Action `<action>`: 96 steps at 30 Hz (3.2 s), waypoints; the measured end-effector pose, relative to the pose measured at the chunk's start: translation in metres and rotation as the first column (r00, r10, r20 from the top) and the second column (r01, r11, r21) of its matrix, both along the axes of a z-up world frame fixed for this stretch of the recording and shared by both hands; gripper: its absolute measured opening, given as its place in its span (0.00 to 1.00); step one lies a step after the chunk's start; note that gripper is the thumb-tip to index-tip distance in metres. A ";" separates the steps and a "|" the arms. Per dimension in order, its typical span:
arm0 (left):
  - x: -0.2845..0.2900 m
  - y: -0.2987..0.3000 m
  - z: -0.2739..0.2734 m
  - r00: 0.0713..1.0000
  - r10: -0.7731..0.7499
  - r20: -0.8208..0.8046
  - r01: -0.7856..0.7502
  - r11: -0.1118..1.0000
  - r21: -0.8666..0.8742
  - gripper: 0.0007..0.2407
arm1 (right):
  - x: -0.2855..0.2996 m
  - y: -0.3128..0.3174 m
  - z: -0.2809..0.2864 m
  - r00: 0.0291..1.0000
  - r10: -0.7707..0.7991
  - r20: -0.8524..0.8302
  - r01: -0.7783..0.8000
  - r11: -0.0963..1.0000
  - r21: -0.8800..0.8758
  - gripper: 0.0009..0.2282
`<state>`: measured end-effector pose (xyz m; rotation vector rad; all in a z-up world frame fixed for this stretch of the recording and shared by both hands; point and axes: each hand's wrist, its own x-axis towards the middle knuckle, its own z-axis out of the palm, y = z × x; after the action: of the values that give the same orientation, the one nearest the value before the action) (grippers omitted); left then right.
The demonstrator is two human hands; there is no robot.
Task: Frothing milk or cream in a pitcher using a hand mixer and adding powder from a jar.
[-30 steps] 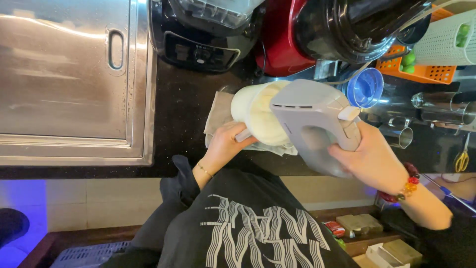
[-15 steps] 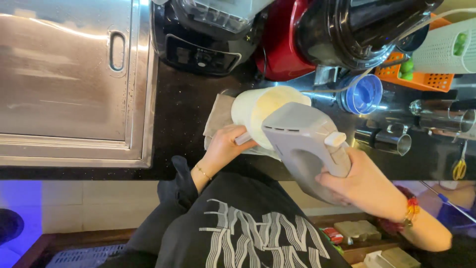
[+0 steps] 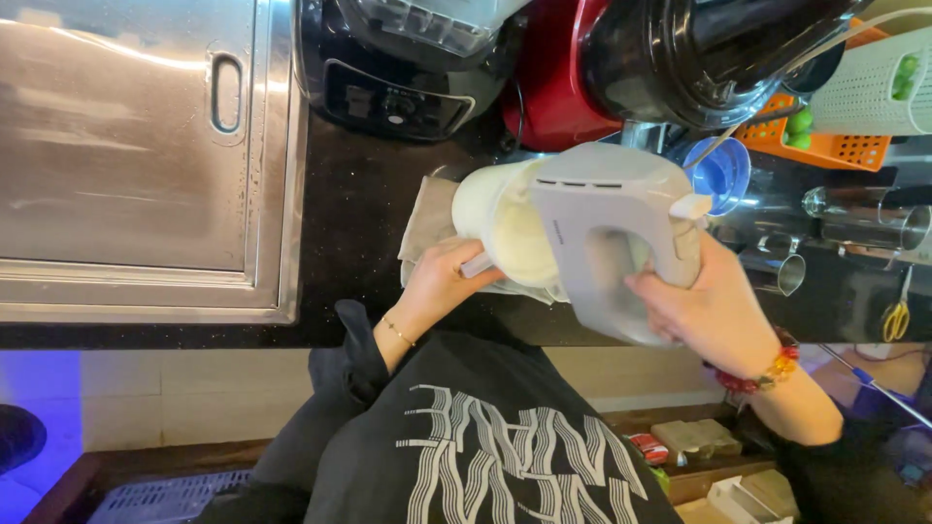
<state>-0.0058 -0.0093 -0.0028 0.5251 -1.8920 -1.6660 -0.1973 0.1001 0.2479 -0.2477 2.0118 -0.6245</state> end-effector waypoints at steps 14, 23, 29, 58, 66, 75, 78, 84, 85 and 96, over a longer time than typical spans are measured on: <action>-0.002 -0.002 -0.001 1.000 0.008 -0.001 -0.008 1.000 -0.011 0.11 | -0.012 -0.033 0.009 0.957 0.273 -0.100 -0.249 0.947 0.203 0.19; -0.004 -0.003 0.000 0.999 -0.006 0.051 0.006 1.000 0.012 0.12 | -0.050 -0.016 -0.019 0.753 0.602 -0.265 -0.596 0.795 0.112 0.17; -0.006 -0.005 0.000 0.999 -0.011 0.040 0.008 0.998 0.058 0.12 | -0.024 -0.020 -0.004 0.972 0.150 0.178 -0.175 0.976 0.132 0.11; -0.003 -0.004 -0.003 1.000 0.005 0.024 -0.005 1.000 0.005 0.10 | -0.019 0.063 -0.022 0.999 -0.037 -0.023 0.036 0.999 -0.022 0.07; -0.003 -0.003 -0.008 0.999 -0.028 0.025 0.028 1.000 -0.002 0.10 | 0.024 0.119 -0.045 0.895 0.142 -0.423 -0.187 0.980 -0.067 0.16; -0.001 -0.005 -0.004 0.999 -0.007 0.033 0.008 0.999 -0.051 0.10 | 0.048 0.156 -0.089 0.802 -0.095 -0.590 -0.056 0.971 -0.232 0.13; -0.001 -0.006 0.000 0.999 -0.023 0.048 0.025 0.999 -0.041 0.10 | 0.048 0.158 -0.089 0.794 -0.085 -0.602 -0.075 0.969 -0.236 0.12; -0.001 -0.008 0.002 0.998 -0.035 0.047 0.036 0.999 -0.020 0.11 | 0.047 0.147 -0.074 0.830 -0.081 -0.552 -0.040 0.978 -0.203 0.11; -0.001 -0.008 0.003 0.998 -0.037 0.049 0.038 0.999 -0.019 0.11 | 0.048 0.140 -0.067 0.835 -0.046 -0.548 -0.068 0.980 -0.187 0.11; -0.002 -0.004 0.000 1.000 -0.004 0.027 0.005 1.000 -0.005 0.11 | -0.003 0.005 0.006 0.593 0.434 -0.678 -0.451 0.877 0.168 0.26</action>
<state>-0.0082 -0.0136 -0.0031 0.5447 -1.9173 -1.6649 -0.2005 0.1049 0.2537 -1.1219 2.5189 -0.2216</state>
